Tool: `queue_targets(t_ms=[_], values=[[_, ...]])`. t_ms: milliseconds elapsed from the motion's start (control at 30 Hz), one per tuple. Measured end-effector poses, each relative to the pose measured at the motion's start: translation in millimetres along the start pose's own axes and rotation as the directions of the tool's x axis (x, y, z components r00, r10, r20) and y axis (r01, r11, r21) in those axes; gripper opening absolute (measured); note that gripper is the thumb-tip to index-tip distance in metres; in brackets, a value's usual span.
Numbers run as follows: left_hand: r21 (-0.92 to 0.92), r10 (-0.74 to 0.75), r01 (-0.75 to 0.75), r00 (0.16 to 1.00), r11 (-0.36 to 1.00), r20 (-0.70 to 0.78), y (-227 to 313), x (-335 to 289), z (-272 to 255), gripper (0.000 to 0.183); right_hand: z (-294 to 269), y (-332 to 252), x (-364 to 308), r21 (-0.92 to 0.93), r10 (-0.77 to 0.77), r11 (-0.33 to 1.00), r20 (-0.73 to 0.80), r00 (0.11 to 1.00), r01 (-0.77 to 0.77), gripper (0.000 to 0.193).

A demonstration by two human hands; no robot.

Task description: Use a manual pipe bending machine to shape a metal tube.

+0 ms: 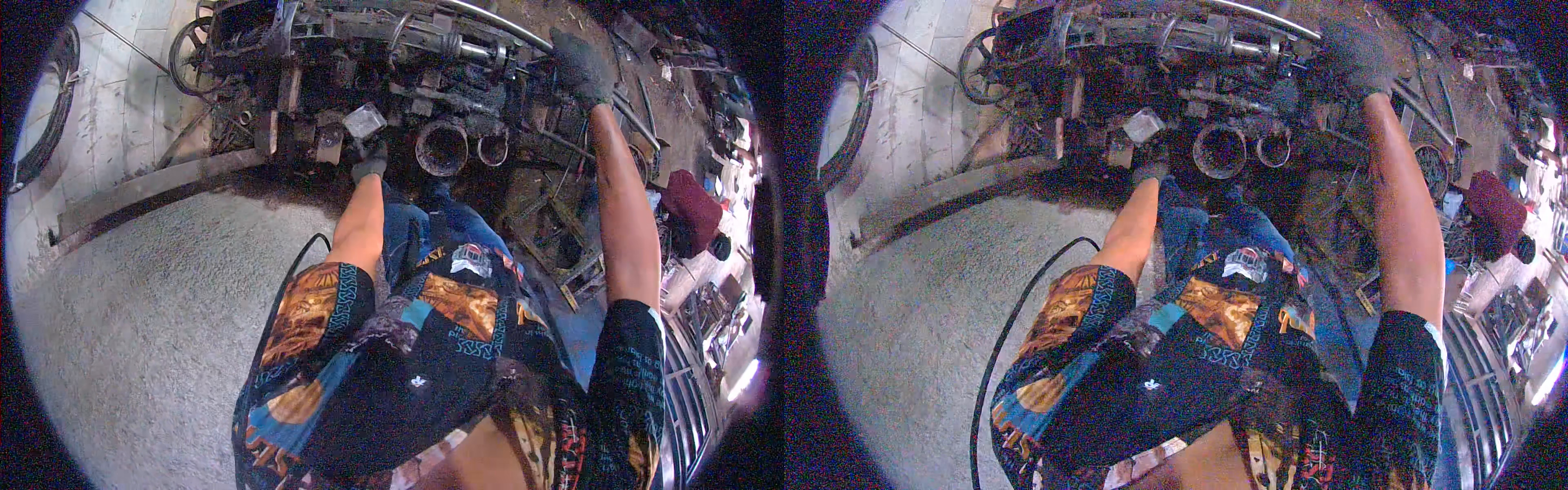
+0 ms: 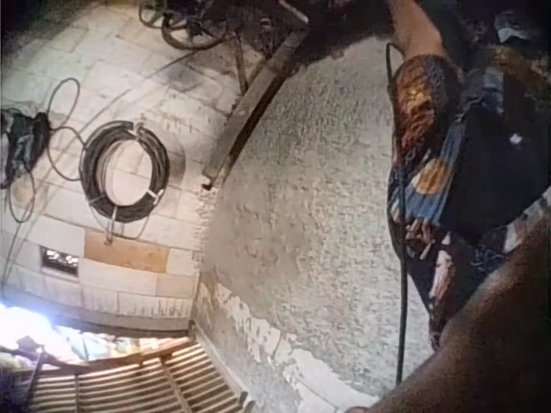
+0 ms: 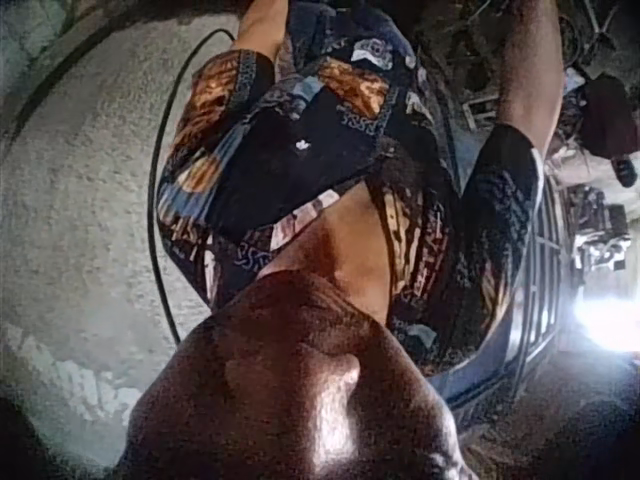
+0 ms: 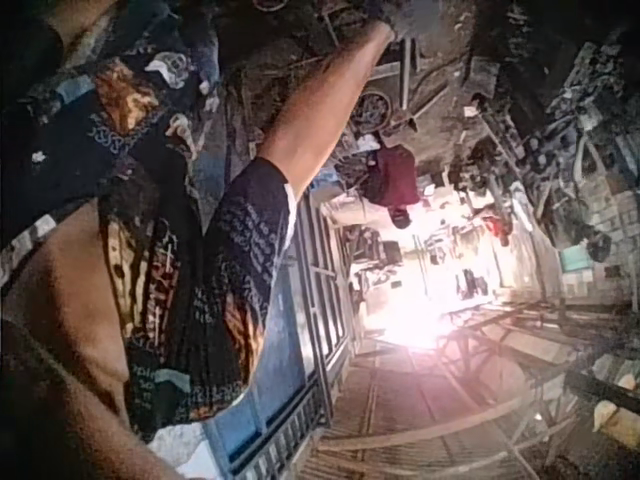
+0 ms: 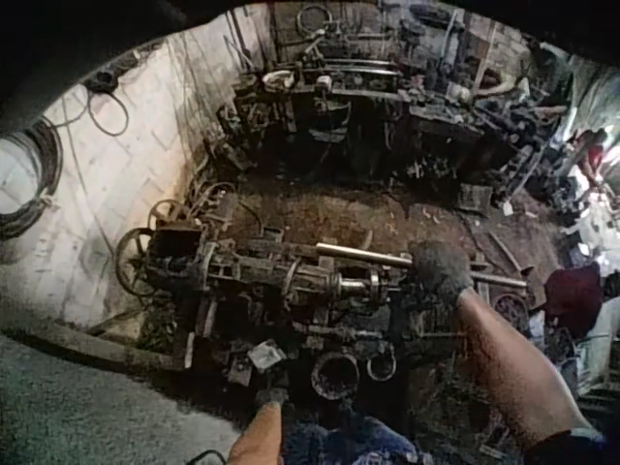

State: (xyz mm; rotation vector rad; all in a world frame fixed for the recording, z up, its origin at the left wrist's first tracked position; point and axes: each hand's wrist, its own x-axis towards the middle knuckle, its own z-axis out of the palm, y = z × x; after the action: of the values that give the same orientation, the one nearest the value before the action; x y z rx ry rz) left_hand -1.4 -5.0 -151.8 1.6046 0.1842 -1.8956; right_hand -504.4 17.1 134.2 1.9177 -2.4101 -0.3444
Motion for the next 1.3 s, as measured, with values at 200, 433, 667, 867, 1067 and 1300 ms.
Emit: queue_targets(t_ms=[200, 433, 667, 867, 1067, 1300], values=[[-0.220, 0.226, -0.204, 0.971, 0.954, 0.080, 38.2, -9.2, -12.0, 0.063, 3.8, -5.0, -0.6, 0.070, -0.005, 0.997, -0.181, 0.984, 0.018, 0.038], [-0.192, 0.504, -0.477, 0.853, 0.858, 0.132, 50.7, -37.9, -14.7, 0.060, -40.6, -28.5, -0.1, 0.019, 0.057, 0.998, 0.062, 0.996, -0.058, 0.027], [0.715, 0.691, -0.650, 0.393, -0.258, 0.607, 27.2, -108.6, 7.0, 0.069, -62.3, -45.7, 3.9, 0.126, 0.107, 0.985, 0.093, 0.990, -0.118, 0.028], [0.729, 0.717, -0.605, 0.348, -0.319, 0.603, 8.6, -152.6, 58.4, 0.077, -62.2, -42.1, 8.0, 0.263, 0.225, 0.931, 0.137, 0.965, -0.255, 0.028], [0.782, 0.657, -0.500, 0.453, -0.372, 0.602, 15.8, -136.9, 49.8, 0.084, -48.8, -37.4, -6.7, 0.270, 0.143, 0.956, -0.082, 0.986, -0.116, 0.027], [0.831, 0.590, -0.427, 0.587, -0.356, 0.554, 31.2, -121.6, 49.6, 0.088, -38.5, -41.1, -26.4, 0.381, 0.280, 0.902, -0.156, 0.947, -0.204, 0.027]])
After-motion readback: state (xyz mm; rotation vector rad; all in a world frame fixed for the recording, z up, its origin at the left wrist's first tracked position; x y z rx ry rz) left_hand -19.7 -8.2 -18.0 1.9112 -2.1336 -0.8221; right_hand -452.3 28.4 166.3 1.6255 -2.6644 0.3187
